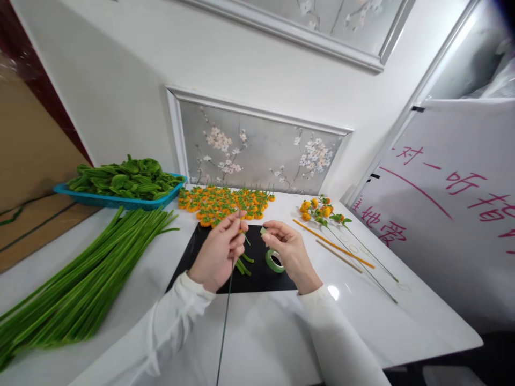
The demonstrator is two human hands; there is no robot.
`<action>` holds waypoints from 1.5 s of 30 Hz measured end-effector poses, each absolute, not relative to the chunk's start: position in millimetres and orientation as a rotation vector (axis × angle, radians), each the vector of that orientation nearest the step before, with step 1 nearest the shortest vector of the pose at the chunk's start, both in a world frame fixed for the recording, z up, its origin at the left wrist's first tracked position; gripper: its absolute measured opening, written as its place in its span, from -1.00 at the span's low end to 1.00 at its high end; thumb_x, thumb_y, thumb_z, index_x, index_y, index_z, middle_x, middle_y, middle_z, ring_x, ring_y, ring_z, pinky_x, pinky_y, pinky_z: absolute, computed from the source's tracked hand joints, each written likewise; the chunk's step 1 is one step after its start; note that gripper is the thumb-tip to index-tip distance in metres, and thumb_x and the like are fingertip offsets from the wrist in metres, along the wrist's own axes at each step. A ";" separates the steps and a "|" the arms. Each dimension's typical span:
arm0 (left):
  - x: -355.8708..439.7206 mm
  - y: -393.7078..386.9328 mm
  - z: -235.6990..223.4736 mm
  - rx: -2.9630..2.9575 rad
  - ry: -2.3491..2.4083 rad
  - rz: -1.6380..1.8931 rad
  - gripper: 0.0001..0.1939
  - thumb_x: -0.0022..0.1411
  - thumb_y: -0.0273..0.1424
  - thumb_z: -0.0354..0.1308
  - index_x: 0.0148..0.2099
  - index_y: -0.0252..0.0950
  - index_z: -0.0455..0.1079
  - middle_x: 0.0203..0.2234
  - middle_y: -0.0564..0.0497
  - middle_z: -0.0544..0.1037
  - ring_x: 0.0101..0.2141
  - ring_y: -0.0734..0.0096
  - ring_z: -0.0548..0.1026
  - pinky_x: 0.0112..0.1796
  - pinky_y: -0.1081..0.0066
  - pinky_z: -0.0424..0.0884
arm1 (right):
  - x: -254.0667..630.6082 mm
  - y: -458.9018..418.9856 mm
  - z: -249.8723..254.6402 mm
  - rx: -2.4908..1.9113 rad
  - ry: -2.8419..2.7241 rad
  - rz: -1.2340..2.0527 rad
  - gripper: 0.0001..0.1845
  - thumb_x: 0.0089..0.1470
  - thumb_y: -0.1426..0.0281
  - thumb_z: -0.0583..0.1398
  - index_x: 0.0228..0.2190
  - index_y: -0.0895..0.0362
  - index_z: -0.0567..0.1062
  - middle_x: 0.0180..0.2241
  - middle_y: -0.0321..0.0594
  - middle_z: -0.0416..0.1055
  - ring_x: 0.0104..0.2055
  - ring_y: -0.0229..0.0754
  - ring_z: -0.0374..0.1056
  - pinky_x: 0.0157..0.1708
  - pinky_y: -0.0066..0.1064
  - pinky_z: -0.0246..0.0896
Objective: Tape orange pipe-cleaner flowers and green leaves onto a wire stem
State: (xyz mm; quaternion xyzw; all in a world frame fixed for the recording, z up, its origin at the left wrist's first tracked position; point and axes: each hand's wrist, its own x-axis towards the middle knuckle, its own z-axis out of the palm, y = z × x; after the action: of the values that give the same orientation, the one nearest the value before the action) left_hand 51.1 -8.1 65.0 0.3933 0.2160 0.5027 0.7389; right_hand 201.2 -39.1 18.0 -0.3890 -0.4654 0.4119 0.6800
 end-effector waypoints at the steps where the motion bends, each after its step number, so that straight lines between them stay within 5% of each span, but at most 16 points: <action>1: 49.4 -4.3 72.2 0.864 0.460 1.111 -0.89 0.15 -0.56 0.14 -0.23 -0.37 0.41 -0.53 0.12 0.33 -0.73 0.75 0.04 -0.77 0.71 -0.07 | 203.6 -38.3 17.2 -0.869 -1.021 0.952 -0.73 -0.19 0.36 0.35 -0.34 0.11 0.53 -0.50 -0.35 0.40 -0.49 -0.32 0.26 -0.43 -0.45 0.16; 12: 71.0 -31.7 46.9 1.000 0.532 1.126 -0.88 0.11 -0.41 0.22 -0.30 -0.35 0.38 -0.52 0.12 0.33 -0.71 0.76 0.06 -0.74 0.70 -0.07 | 197.9 -34.6 28.9 -0.822 -1.077 1.007 -0.79 -0.13 0.26 0.30 -0.48 0.13 0.45 -0.60 -0.39 0.31 -0.60 -0.37 0.12 -0.55 -0.48 0.02; 26: 68.8 -15.7 36.2 1.009 0.693 1.122 -0.66 0.18 -0.10 0.07 -0.34 -0.30 0.30 -0.66 0.18 0.25 -0.75 0.73 -0.05 -0.73 0.64 -0.18 | 198.3 -10.5 43.7 -1.067 -1.321 0.915 -0.79 -0.14 0.26 0.23 -0.58 0.15 0.40 -0.66 -0.40 0.26 -0.61 -0.37 0.05 -0.59 -0.49 -0.07; 45: 71.2 -16.0 52.4 0.991 0.674 1.044 -0.78 0.15 -0.25 0.17 -0.42 -0.29 0.30 -0.68 0.21 0.22 -0.76 0.75 -0.03 -0.75 0.69 -0.16 | 195.2 -15.1 59.5 -0.998 -1.328 0.892 -0.82 -0.08 0.29 0.21 -0.56 0.14 0.38 -0.59 -0.32 0.34 -0.55 -0.31 0.18 -0.51 -0.46 0.07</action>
State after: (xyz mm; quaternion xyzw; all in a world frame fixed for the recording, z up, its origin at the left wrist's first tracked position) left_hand 71.2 -16.0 52.4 0.4451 0.3025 0.4688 0.7004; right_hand 195.2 -15.1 59.5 -0.4283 -0.5699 0.3829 0.5875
